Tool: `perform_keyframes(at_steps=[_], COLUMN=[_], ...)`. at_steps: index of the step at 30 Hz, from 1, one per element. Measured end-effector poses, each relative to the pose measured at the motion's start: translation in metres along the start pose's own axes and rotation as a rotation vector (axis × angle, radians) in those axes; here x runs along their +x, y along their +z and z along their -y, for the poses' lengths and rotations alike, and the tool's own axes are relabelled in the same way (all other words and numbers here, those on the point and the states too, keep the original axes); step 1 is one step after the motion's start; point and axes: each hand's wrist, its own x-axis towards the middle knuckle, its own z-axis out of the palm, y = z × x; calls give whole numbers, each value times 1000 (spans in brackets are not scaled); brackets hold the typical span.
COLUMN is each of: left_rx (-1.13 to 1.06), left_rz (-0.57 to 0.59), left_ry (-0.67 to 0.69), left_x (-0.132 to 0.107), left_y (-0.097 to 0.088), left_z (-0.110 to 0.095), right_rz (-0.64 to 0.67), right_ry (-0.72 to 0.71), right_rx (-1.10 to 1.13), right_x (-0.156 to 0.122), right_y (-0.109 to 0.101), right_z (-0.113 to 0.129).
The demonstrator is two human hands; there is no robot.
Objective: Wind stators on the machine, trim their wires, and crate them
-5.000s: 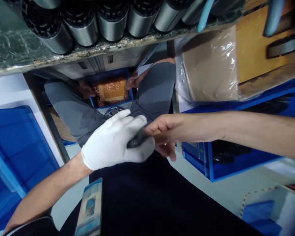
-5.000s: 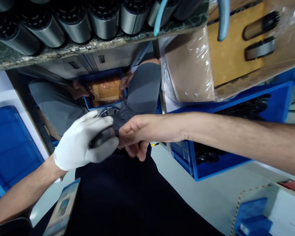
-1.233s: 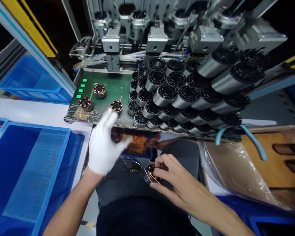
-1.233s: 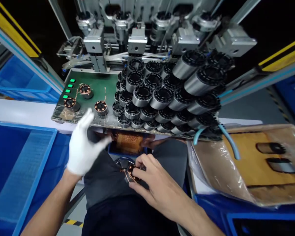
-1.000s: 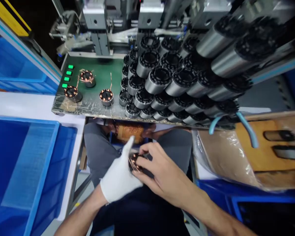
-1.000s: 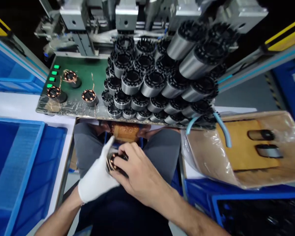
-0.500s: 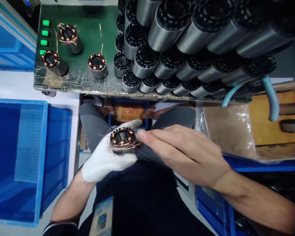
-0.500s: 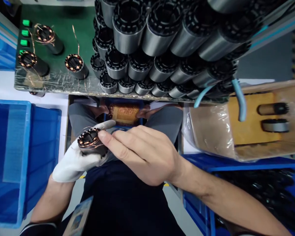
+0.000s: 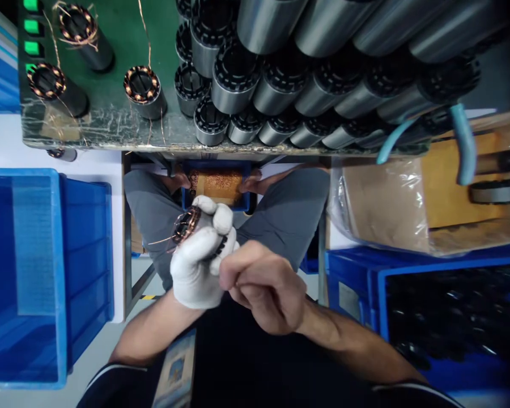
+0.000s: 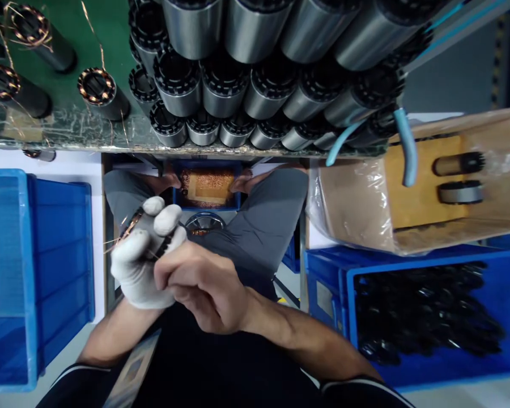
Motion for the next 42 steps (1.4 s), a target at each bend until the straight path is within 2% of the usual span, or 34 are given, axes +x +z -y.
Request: perform_keyframes(at_steps=[1, 2, 3, 6, 7, 9, 11, 13, 15, 18, 20, 22, 26, 29, 32, 35, 37, 39, 42], left_rx=[-23, 6, 91, 663, 868, 1112, 1144, 1137, 1137, 1090, 1091, 1112, 1182, 1221, 1220, 1153, 1006, 770, 403], left_rz=[-31, -45, -46, 34, 88, 215, 329, 417, 455, 412, 373, 379, 453, 529, 626, 640, 597, 514, 322], left_ry=[-19, 27, 141, 603, 693, 742, 757, 777, 730, 624, 638, 680, 688, 671, 587, 466, 337, 149, -157], left_x=[4, 9, 14, 30, 33, 32, 27, 21, 16, 13, 14, 14, 11, 10, 11, 10, 9, 8, 10], left_y=[-1, -3, -8, -26, -32, -39, -42, -44, -45, -47, -48, -48, -41, -36, -35, -40, -44, -46, -41], left_z=[-3, -7, -12, -24, -26, -27, -26, -26, -26, -25, -25, -27, -35, -42, -45, -43, -36, -26, -11], right_rz=[3, -7, -40, -61, -20, 70, 123, 105, 87, 182, 230, 209, 193, 237, 286, 319, 313, 261, 165], right_ry=[-76, -108, -91, 107, 193, 317, 354, 340, 350, 418, 459, 511, 605, 553, 490, 464, 436, 420, 433], right_rx=[-82, -134, -160, -219, -257, -333, -288, -154, -64, -179, -228, -202, -185, -213, -164, -131, -147, -188, -280], right_x=[-6, -10, -12, -5, 0, 13, 21, 22, 18, 13, 16, 22, 35, 38, 34, 27, 22, 17, 12], right_y=[-4, -11, -19, -40, -43, -43, -40, -40, -44, -53, -55, -53, -48, -50, -55, -55, -53, -48, -44], right_z=[-3, -3, -1, 16, 21, 29, 29, 22, 15, 10, 13, 19, 27, 28, 29, 32, 33, 32, 30])
